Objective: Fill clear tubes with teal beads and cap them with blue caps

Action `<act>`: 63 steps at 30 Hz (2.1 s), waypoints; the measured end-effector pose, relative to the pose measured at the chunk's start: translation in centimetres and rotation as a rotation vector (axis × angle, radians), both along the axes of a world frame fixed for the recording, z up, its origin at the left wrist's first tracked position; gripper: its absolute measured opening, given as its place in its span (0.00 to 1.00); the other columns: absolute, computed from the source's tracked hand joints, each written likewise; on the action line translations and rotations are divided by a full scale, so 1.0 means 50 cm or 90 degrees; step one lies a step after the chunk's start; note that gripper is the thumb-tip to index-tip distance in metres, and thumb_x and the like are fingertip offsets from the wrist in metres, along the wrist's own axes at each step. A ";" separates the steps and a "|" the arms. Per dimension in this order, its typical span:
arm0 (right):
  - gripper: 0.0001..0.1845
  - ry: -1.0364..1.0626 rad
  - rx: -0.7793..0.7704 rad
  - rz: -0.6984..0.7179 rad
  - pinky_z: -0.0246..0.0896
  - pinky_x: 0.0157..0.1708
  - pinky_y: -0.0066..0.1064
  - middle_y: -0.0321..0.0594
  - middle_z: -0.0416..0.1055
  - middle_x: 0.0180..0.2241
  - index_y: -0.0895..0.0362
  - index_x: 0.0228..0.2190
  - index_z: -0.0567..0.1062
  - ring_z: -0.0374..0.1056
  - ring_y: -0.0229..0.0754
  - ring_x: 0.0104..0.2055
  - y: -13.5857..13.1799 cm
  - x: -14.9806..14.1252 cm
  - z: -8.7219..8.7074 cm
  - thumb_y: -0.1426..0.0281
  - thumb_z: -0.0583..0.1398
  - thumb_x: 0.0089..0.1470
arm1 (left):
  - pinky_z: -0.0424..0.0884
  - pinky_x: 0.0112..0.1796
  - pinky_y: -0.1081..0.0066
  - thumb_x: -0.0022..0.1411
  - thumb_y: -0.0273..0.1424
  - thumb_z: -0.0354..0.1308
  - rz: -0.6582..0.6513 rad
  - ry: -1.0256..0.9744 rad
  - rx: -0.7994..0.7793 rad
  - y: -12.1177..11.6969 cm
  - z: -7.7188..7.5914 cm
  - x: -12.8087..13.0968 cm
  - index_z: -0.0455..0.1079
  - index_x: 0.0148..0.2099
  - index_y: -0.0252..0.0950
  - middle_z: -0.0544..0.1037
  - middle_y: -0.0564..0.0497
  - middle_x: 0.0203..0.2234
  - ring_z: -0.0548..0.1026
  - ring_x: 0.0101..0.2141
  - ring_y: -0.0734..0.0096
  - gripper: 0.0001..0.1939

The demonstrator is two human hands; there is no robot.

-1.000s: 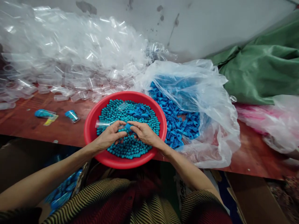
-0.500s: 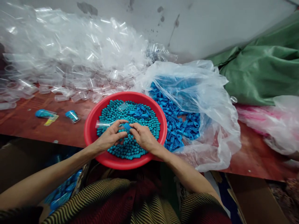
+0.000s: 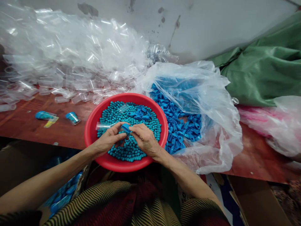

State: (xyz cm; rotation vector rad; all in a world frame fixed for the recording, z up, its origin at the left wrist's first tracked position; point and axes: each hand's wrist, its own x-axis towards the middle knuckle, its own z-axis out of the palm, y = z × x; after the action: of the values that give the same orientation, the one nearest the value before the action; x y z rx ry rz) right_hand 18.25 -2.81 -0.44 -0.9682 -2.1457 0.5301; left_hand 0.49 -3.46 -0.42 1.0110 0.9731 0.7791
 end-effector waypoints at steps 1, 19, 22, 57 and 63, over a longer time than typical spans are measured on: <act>0.11 -0.001 0.020 -0.002 0.65 0.40 0.33 0.43 0.74 0.39 0.56 0.41 0.73 0.69 0.40 0.41 -0.001 0.000 0.000 0.72 0.53 0.60 | 0.53 0.13 0.81 0.53 0.34 0.58 -0.004 -0.007 -0.005 0.000 0.001 0.000 0.58 0.49 0.38 0.69 0.59 0.23 0.65 0.14 0.83 0.22; 0.12 -0.016 0.246 0.053 0.66 0.35 0.33 0.48 0.76 0.37 0.61 0.42 0.74 0.69 0.40 0.36 0.001 0.010 -0.027 0.79 0.55 0.56 | 0.51 0.13 0.82 0.53 0.39 0.61 -0.015 -0.052 -0.058 -0.005 0.002 -0.003 0.58 0.49 0.37 0.69 0.60 0.20 0.64 0.14 0.83 0.24; 0.14 -0.042 0.262 0.076 0.66 0.35 0.33 0.47 0.76 0.37 0.61 0.43 0.73 0.69 0.40 0.36 0.002 0.012 -0.023 0.78 0.53 0.57 | 0.50 0.13 0.82 0.52 0.40 0.61 -0.016 -0.064 -0.066 -0.005 0.005 -0.004 0.58 0.48 0.37 0.68 0.61 0.19 0.63 0.14 0.83 0.25; 0.43 -0.103 -0.072 0.039 0.64 0.49 0.46 0.62 0.61 0.56 0.66 0.61 0.52 0.60 0.55 0.58 -0.020 -0.027 -0.009 0.58 0.60 0.52 | 0.62 0.20 0.77 0.59 0.37 0.54 0.008 0.046 0.093 -0.011 -0.012 0.008 0.54 0.59 0.38 0.65 0.58 0.24 0.65 0.20 0.78 0.28; 0.49 -0.307 -0.003 -0.029 0.69 0.30 0.39 0.60 0.65 0.48 0.63 0.62 0.46 0.70 0.53 0.40 -0.043 -0.042 -0.008 0.52 0.60 0.49 | 0.65 0.42 0.73 0.58 0.36 0.55 0.008 0.064 0.170 -0.013 -0.019 0.010 0.62 0.49 0.36 0.70 0.52 0.37 0.67 0.40 0.71 0.18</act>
State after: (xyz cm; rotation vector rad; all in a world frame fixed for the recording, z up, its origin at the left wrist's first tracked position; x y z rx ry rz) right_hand 16.13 -4.94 -0.83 -1.2425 -2.5332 0.2981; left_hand 1.01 -4.13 -1.36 1.2872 0.9787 0.8914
